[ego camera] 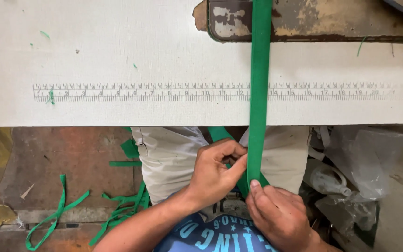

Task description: Sewing long green fabric strips using an industrial sewing machine.

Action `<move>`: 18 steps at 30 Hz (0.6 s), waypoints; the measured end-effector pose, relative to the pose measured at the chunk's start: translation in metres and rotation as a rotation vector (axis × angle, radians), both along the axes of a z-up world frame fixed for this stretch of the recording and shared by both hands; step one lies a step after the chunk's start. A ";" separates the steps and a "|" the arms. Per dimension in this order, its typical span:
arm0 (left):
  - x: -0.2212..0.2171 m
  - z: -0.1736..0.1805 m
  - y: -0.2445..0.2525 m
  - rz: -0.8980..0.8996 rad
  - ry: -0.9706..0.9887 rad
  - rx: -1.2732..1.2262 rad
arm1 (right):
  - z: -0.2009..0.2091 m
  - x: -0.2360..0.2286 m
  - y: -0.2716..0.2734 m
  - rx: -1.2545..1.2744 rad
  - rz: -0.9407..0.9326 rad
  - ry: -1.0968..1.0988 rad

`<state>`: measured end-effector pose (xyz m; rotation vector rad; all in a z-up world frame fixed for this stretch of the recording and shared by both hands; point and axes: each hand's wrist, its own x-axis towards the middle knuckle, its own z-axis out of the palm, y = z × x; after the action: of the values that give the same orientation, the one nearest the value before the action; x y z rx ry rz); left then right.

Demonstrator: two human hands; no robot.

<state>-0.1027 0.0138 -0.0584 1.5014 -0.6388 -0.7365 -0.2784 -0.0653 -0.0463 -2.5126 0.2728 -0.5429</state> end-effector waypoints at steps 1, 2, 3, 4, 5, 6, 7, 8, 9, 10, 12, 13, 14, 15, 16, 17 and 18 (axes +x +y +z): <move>-0.001 0.000 0.001 -0.013 -0.017 -0.011 | 0.008 0.003 0.001 -0.033 0.008 0.024; 0.001 -0.001 0.003 -0.012 -0.012 -0.005 | 0.000 -0.001 0.000 -0.028 0.008 0.029; 0.004 -0.001 0.003 -0.037 -0.067 -0.020 | -0.009 -0.004 -0.002 0.012 -0.025 0.041; 0.007 -0.002 0.004 -0.062 -0.121 -0.034 | -0.017 -0.007 -0.004 0.052 -0.059 0.052; 0.019 0.000 0.005 -0.062 -0.126 -0.042 | -0.027 -0.014 -0.003 0.044 -0.059 0.047; 0.032 0.002 0.007 -0.249 -0.261 -0.055 | -0.037 -0.020 -0.004 0.206 -0.133 0.077; 0.043 0.003 0.010 -0.436 -0.391 -0.061 | -0.047 -0.028 -0.002 0.375 -0.207 0.111; 0.059 0.020 0.008 -0.435 -0.391 -0.063 | -0.058 -0.029 -0.008 0.373 -0.206 0.111; 0.071 0.036 0.008 -0.526 -0.528 -0.030 | -0.068 -0.035 -0.010 0.370 -0.111 -0.017; 0.084 0.052 0.008 -0.618 -0.666 0.001 | -0.077 -0.041 -0.012 0.367 -0.015 -0.145; 0.102 0.055 -0.005 -0.536 -0.954 -0.068 | -0.091 -0.056 -0.009 0.411 -0.042 -0.124; 0.113 0.058 -0.013 -0.445 -1.251 -0.141 | -0.099 -0.060 -0.011 0.450 -0.068 -0.114; 0.125 0.060 -0.021 -0.439 -1.259 -0.143 | -0.085 -0.048 -0.015 0.444 -0.063 -0.120; 0.136 0.061 -0.029 -0.486 -1.424 -0.074 | -0.069 -0.039 -0.018 0.570 -0.088 0.006; 0.147 0.061 -0.037 -0.531 -1.590 -0.003 | -0.054 -0.029 -0.021 0.694 -0.114 0.135; 0.150 0.059 -0.037 -0.529 -1.589 -0.005 | -0.043 -0.025 -0.034 0.692 -0.113 0.136; 0.154 0.055 -0.039 -0.584 -1.519 -0.033 | -0.033 -0.021 -0.047 0.620 0.035 0.213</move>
<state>0.0509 -0.0249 -0.0034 1.6661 -2.2511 0.1838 -0.2992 -0.1124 -0.0788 -1.9608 0.4056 -0.1376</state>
